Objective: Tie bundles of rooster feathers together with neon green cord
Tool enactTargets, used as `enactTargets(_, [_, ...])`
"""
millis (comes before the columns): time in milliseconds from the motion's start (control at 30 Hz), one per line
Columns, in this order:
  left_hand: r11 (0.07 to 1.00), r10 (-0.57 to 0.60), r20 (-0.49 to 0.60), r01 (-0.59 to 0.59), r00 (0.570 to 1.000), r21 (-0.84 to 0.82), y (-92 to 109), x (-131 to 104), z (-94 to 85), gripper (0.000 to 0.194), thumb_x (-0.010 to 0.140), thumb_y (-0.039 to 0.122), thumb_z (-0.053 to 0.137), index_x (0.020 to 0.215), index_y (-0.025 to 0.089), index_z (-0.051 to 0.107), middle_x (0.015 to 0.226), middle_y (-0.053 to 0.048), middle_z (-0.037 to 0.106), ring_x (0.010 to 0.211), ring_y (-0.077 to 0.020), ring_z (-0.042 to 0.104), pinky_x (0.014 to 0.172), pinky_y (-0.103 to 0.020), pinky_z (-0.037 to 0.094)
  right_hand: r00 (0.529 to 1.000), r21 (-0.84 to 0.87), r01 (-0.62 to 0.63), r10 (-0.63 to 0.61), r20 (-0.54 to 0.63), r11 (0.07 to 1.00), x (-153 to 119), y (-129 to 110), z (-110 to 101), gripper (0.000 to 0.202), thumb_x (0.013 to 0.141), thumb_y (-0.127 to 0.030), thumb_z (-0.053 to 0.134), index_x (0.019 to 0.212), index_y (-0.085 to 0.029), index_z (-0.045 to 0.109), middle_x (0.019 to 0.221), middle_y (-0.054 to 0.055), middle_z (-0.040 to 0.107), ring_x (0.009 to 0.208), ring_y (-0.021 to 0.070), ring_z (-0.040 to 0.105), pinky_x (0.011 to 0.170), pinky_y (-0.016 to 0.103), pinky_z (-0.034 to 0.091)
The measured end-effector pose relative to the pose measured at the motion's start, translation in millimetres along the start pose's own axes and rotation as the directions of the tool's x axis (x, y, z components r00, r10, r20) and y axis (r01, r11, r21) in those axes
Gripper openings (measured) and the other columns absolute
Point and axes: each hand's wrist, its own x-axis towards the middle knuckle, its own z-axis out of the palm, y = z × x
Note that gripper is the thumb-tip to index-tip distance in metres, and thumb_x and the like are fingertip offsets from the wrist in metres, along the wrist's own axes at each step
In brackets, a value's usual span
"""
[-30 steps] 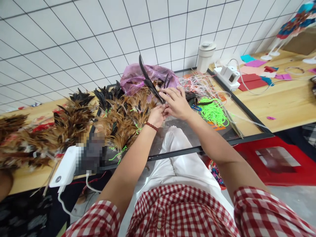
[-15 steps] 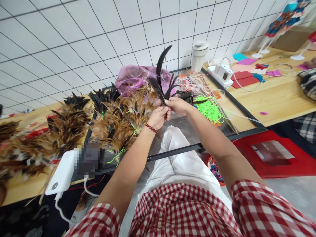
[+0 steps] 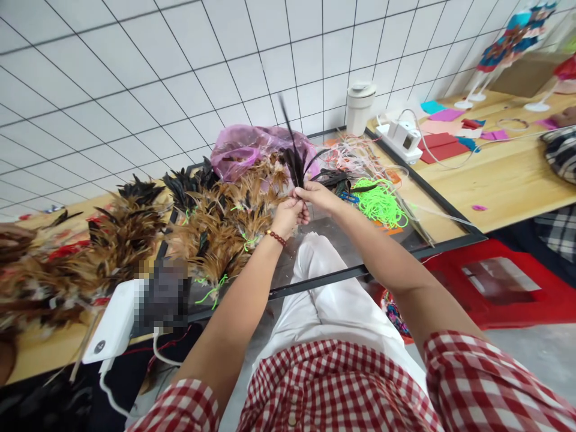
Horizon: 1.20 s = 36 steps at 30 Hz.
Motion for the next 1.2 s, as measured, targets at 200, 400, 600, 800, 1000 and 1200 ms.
enactTargets(200, [0.998, 0.043, -0.025, -0.044, 0.999, -0.052, -3.1, 2.1, 2.4, 0.023, 0.094, 0.014, 0.064, 0.071, 0.013, 0.063, 0.063, 0.001, 0.064, 0.057, -0.0081, 0.06, 0.059, -0.02, 0.047, 0.997, -0.059, 0.023, -0.027, -0.068, 0.998, 2.9, 2.9, -5.3, 0.058, 0.061, -0.071, 0.088, 0.074, -0.018, 0.067, 0.063, 0.001, 0.063, 0.056, 0.0137, 0.052, 0.055, 0.028, 0.045])
enactTargets(400, [0.974, 0.03, -0.155, -0.064, 0.988, -0.218, -2.8, 8.4, 0.7, 0.023, 0.095, 0.018, 0.065, 0.072, 0.015, 0.063, 0.061, 0.003, 0.064, 0.058, -0.0077, 0.06, 0.068, -0.022, 0.051, 0.985, -0.283, 0.158, -0.17, -0.021, 0.946, 3.0, 12.8, -4.1, 0.067, 0.066, -0.073, 0.084, 0.102, -0.018, 0.07, 0.085, 0.006, 0.07, 0.079, 0.0233, 0.066, 0.078, 0.04, 0.058])
enactTargets(600, [0.905, -0.046, -0.123, -0.01, 0.991, -0.425, 8.2, 2.6, -8.7, 0.02, 0.095, 0.03, 0.07, 0.083, 0.015, 0.063, 0.072, -0.002, 0.071, 0.066, -0.0089, 0.068, 0.074, -0.022, 0.052, 0.879, -0.659, 0.446, -0.434, 0.196, 0.606, 10.7, 30.4, -18.0, 0.106, 0.067, -0.069, 0.085, 0.153, -0.019, 0.049, 0.149, 0.021, 0.055, 0.136, 0.0371, 0.055, 0.116, 0.057, 0.043])
enactTargets(800, [0.912, -0.044, -0.098, 0.0, 0.994, -0.411, 9.2, 0.2, -5.4, 0.022, 0.102, 0.019, 0.053, 0.082, 0.015, 0.06, 0.066, 0.002, 0.067, 0.054, -0.0041, 0.056, 0.075, -0.02, 0.052, 0.902, -0.651, 0.348, -0.431, 0.035, 0.675, 10.8, 29.4, -19.1, 0.099, 0.065, -0.062, 0.088, 0.148, -0.018, 0.056, 0.142, 0.02, 0.061, 0.118, 0.0332, 0.066, 0.111, 0.056, 0.047])
enactTargets(1000, [0.957, -0.063, -0.039, 0.05, 0.997, -0.287, 6.1, -0.1, -2.7, 0.021, 0.099, 0.022, 0.061, 0.079, 0.015, 0.059, 0.06, 0.004, 0.06, 0.053, -0.0068, 0.058, 0.062, -0.019, 0.047, 0.989, -0.2, 0.145, -0.149, -0.006, 0.969, 0.6, 7.1, -12.6, 0.063, 0.065, -0.066, 0.088, 0.102, -0.016, 0.073, 0.094, 0.008, 0.075, 0.087, 0.0216, 0.07, 0.088, 0.04, 0.057])
enactTargets(1200, [0.992, -0.062, 0.111, 0.073, 0.992, -0.102, 2.8, -4.1, 0.3, 0.021, 0.099, 0.018, 0.059, 0.079, 0.014, 0.061, 0.058, 0.003, 0.058, 0.048, -0.0071, 0.057, 0.053, -0.019, 0.044, 0.997, -0.143, -0.059, 0.05, -0.066, 0.988, -3.1, 3.3, -12.6, 0.056, 0.064, -0.068, 0.087, 0.061, -0.018, 0.062, 0.05, 0.001, 0.057, 0.049, 0.0135, 0.05, 0.053, 0.03, 0.044])
